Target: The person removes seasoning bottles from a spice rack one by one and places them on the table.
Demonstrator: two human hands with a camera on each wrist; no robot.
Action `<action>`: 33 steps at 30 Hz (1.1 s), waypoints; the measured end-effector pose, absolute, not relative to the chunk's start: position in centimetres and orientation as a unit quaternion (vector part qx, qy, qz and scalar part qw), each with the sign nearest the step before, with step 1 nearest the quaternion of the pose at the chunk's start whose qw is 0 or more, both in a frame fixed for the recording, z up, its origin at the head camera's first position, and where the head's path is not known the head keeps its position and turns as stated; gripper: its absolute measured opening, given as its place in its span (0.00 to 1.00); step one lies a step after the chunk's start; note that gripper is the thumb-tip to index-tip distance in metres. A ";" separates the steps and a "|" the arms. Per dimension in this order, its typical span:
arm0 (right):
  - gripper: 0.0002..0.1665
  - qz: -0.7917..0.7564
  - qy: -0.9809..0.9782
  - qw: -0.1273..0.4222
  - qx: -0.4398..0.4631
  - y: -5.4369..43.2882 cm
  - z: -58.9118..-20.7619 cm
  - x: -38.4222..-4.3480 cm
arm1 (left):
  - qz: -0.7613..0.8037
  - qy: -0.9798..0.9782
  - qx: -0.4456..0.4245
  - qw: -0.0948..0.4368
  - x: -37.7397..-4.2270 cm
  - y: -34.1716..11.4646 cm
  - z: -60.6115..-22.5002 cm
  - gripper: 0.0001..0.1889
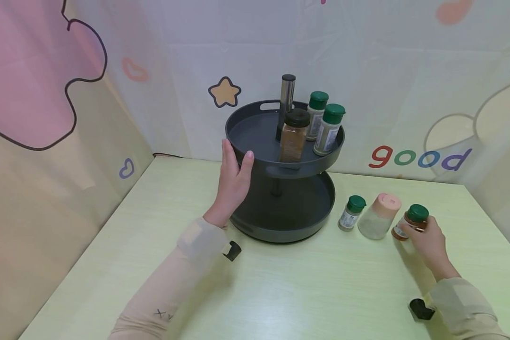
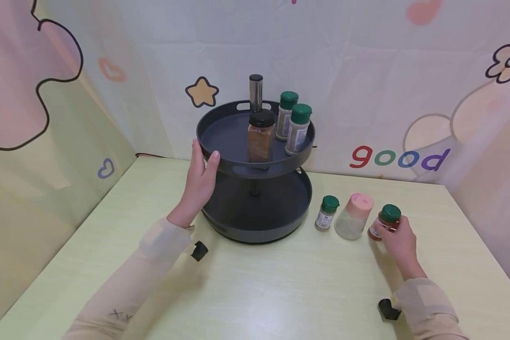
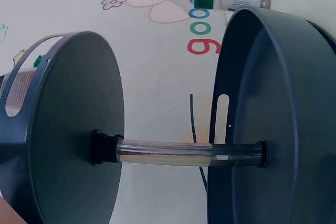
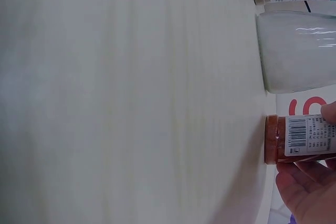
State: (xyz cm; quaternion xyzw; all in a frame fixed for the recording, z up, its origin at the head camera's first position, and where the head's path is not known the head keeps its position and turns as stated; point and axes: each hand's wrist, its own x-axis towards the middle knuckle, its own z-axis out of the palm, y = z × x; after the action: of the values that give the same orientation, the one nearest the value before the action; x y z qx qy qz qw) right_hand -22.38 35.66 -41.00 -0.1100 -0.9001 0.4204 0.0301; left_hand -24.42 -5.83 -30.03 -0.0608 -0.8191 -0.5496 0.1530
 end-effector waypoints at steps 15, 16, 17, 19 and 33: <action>0.41 0.415 -0.902 0.034 -0.111 35.7 -41.0 -22.4 | -0.585 -0.797 -0.036 0.149 -25.5 -6.0 -29.8 0.39; 0.41 0.414 -0.903 0.035 -0.111 35.7 -41.0 -22.4 | -0.586 -0.796 -0.034 0.147 -25.6 -6.0 -29.8 0.40; 0.41 0.415 -0.902 0.035 -0.111 35.7 -41.0 -22.3 | -0.588 -0.795 -0.031 0.146 -25.6 -6.0 -29.8 0.40; 0.41 0.415 -0.902 0.036 -0.111 35.6 -41.0 -22.3 | -0.591 -0.793 -0.028 0.144 -25.7 -6.0 -29.7 0.40; 0.42 0.412 -0.904 0.032 -0.114 35.7 -41.1 -22.4 | -0.606 -0.782 -0.023 0.145 -26.0 -6.1 -29.6 0.41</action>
State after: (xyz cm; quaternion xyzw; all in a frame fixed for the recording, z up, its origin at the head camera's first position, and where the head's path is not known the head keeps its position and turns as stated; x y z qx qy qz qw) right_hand -22.42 35.74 -41.06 -0.1140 -0.9036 0.4117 0.0321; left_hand -26.01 -6.14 -29.57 -0.0226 -0.7818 -0.6060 0.1450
